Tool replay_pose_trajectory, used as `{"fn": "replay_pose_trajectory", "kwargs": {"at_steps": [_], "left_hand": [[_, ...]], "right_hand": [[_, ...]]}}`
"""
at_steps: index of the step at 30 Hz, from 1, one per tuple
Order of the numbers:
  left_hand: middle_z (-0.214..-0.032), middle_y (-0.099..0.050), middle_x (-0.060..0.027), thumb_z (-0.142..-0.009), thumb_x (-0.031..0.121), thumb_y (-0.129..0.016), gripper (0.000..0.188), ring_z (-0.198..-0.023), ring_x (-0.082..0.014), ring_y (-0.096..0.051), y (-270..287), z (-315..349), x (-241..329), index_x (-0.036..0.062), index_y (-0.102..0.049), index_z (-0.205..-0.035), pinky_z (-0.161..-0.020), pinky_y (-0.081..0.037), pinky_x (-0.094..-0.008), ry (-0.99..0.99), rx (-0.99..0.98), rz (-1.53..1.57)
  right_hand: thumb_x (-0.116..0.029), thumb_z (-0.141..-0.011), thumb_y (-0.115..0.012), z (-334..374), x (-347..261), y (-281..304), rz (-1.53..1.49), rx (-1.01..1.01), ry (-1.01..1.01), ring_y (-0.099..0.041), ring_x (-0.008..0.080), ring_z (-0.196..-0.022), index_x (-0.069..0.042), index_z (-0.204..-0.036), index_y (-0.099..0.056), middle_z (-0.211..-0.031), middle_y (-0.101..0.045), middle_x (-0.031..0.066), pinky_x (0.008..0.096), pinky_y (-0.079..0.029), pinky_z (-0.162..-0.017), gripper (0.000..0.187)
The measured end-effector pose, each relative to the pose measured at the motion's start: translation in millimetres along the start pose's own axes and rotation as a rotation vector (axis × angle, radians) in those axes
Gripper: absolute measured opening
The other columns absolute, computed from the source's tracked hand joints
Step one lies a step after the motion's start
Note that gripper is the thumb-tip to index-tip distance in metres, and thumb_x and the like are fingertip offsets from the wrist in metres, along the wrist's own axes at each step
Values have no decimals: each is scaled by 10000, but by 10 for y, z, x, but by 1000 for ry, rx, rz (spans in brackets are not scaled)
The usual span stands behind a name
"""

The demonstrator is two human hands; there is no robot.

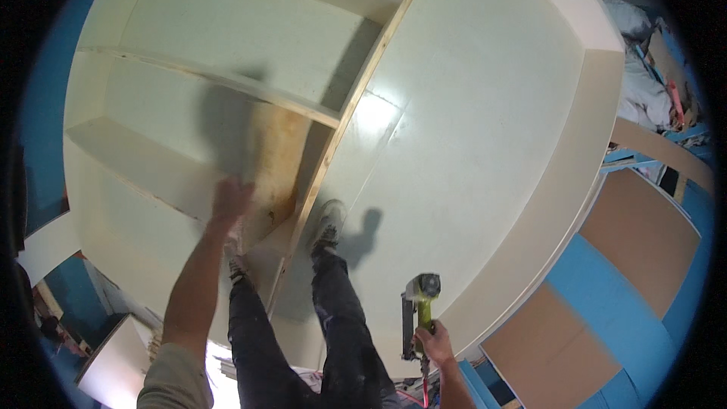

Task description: The person assembles a white wooden shelving unit by placing wooden panels into the frame and securing them with a pneumatic nail gun. The person repeatedly positions panels, aligns them, and fastens them in place.

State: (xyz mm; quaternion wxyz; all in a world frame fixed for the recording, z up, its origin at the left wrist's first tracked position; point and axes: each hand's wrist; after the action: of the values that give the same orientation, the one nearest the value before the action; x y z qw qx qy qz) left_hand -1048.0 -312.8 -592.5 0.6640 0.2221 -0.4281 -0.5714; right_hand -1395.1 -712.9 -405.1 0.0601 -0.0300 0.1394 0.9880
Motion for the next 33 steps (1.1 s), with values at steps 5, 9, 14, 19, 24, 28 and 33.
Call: {"fn": "replay_pose_trajectory", "kwargs": {"at_steps": [5, 9, 14, 19, 24, 28, 33], "left_hand": [[-725, -646, -73, -866, 154, -661, 203, -633, -172, -545, 1886, 1333, -82, -44, -627, -899, -604, -462, -321, 309, 300, 509], [-801, -657, -103, -873, 162, -684, 229, -695, -152, -549, 2658, 2666, -136, -58, -621, -882, -637, -450, -311, 278, 576, 288], [-786, -642, -146, -886, 188, -659, 271, -703, -184, -574, 2384, 3779, -431, -74, -604, -926, -659, -465, -352, 396, 732, 355], [-774, -611, -123, -890, 263, -644, 340, -697, -166, -501, 1471, 4117, -1031, -61, -595, -982, -649, -454, -349, 654, 497, 405], [-764, -605, -197, -884, 196, -598, 252, -702, -305, -604, 152, 3908, -1206, -40, -594, -973, -657, -471, -412, 547, 287, 556], [-836, -624, -239, -876, 137, -575, 175, -826, -430, -625, -837, 3636, -1173, -5, -609, -973, -700, -481, -466, 355, 121, 532], [-887, -629, -240, -861, 112, -578, 143, -869, -461, -586, -1462, 3189, -1092, 26, -587, -974, -736, -485, -491, 211, 55, 515]], "right_hand": [[-154, -848, -599, 77, 140, -17, 19, -16, 85, -594, 165, -617, 15, -937, -541, -718, -617, 85, 307, -478, -556, 200], [-145, -834, -610, 145, 254, 34, 130, 2, 143, -588, 159, -614, 26, -962, -534, -733, -611, 79, 303, -487, -561, 226], [-125, -830, -609, 22, 334, 54, 162, -25, 134, -596, 165, -604, 38, -967, -521, -729, -601, 82, 302, -494, -551, 230], [-143, -830, -612, -38, 513, 44, 149, -24, 98, -583, 149, -599, 35, -948, -539, -723, -602, 74, 297, -486, -540, 226], [-153, -825, -600, 27, 447, -113, 371, 52, 209, -599, 157, -611, 35, -941, -545, -714, -601, 85, 300, -492, -542, 228], [-164, -805, -605, -10, 495, -124, 524, 18, 213, -615, 163, -651, 36, -943, -555, -745, -635, 104, 305, -501, -581, 248], [-150, -814, -625, -43, 480, -194, 672, -4, 139, -610, 142, -648, 28, -942, -559, -735, -634, 77, 282, -492, -583, 229]]}}
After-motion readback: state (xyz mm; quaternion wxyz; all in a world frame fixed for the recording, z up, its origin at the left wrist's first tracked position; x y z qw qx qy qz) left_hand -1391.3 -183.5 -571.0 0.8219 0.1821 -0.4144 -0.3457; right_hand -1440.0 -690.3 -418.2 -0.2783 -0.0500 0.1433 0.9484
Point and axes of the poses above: each hand's wrist, its own z-axis away from the middle knuckle, its own y-axis out of the back of the hand, x = y × z
